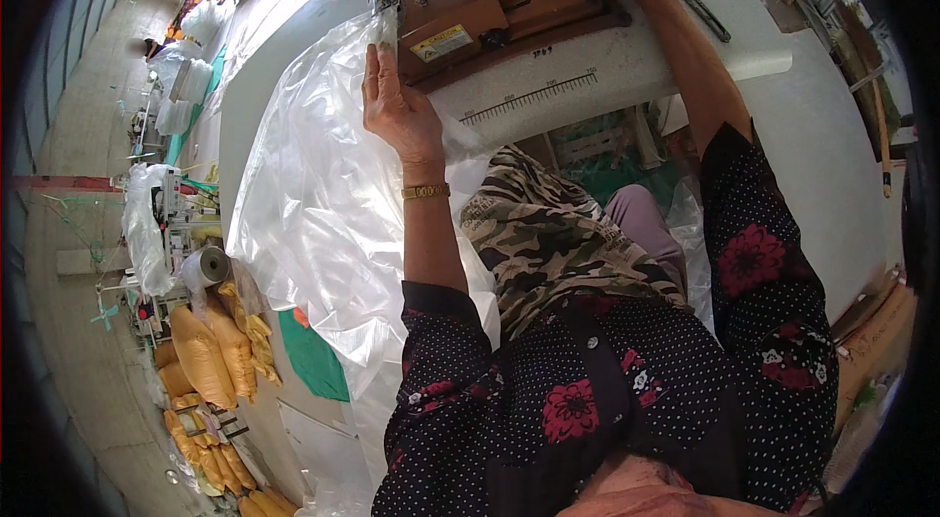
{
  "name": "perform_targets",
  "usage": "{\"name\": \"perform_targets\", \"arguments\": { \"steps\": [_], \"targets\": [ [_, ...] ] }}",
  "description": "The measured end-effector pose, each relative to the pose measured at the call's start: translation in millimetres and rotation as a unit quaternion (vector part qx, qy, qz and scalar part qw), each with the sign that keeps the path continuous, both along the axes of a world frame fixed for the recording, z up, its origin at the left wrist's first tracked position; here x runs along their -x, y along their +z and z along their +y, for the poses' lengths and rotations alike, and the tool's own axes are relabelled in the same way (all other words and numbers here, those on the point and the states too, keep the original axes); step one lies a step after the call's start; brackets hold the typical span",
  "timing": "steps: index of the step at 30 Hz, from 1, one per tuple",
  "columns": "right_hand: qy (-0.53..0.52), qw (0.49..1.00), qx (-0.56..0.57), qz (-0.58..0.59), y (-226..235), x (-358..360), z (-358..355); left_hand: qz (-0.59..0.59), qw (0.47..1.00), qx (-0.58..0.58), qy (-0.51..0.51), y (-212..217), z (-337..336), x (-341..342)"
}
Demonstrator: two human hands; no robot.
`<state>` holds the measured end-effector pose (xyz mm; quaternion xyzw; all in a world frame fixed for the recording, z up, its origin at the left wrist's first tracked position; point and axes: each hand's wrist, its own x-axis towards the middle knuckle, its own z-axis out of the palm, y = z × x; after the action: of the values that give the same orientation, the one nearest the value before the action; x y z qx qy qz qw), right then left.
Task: Operating a heat-sealing sewing machine to seal the edges of large transparent plastic sheets into bags.
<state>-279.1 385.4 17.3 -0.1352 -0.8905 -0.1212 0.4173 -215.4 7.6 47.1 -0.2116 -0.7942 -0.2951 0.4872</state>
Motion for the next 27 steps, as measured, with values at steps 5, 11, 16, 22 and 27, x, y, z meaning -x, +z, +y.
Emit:
{"name": "perform_targets", "arguments": {
  "steps": [5,11,16,22,27],
  "targets": [
    [0.031,0.999,0.000,0.014,-0.8,-6.9,2.2,0.009,1.000,0.001,-0.003,-0.9,-0.9,0.5],
    [0.083,0.981,0.177,-0.021,24.8,-20.7,-30.6,-0.014,1.000,-0.001,0.019,1.6,-8.5,-4.2],
    [0.149,0.951,0.227,0.149,3.7,-7.3,7.3,-0.017,1.000,-0.002,-0.006,2.7,2.6,-2.9],
    [0.175,0.945,0.225,0.160,4.4,-5.3,-1.1,-0.016,1.000,0.004,-0.001,2.1,-3.6,-1.2],
    [0.181,0.961,0.176,0.117,11.1,-9.7,4.6,-0.014,1.000,-0.001,-0.008,3.3,1.1,-1.0]
  ]
}}
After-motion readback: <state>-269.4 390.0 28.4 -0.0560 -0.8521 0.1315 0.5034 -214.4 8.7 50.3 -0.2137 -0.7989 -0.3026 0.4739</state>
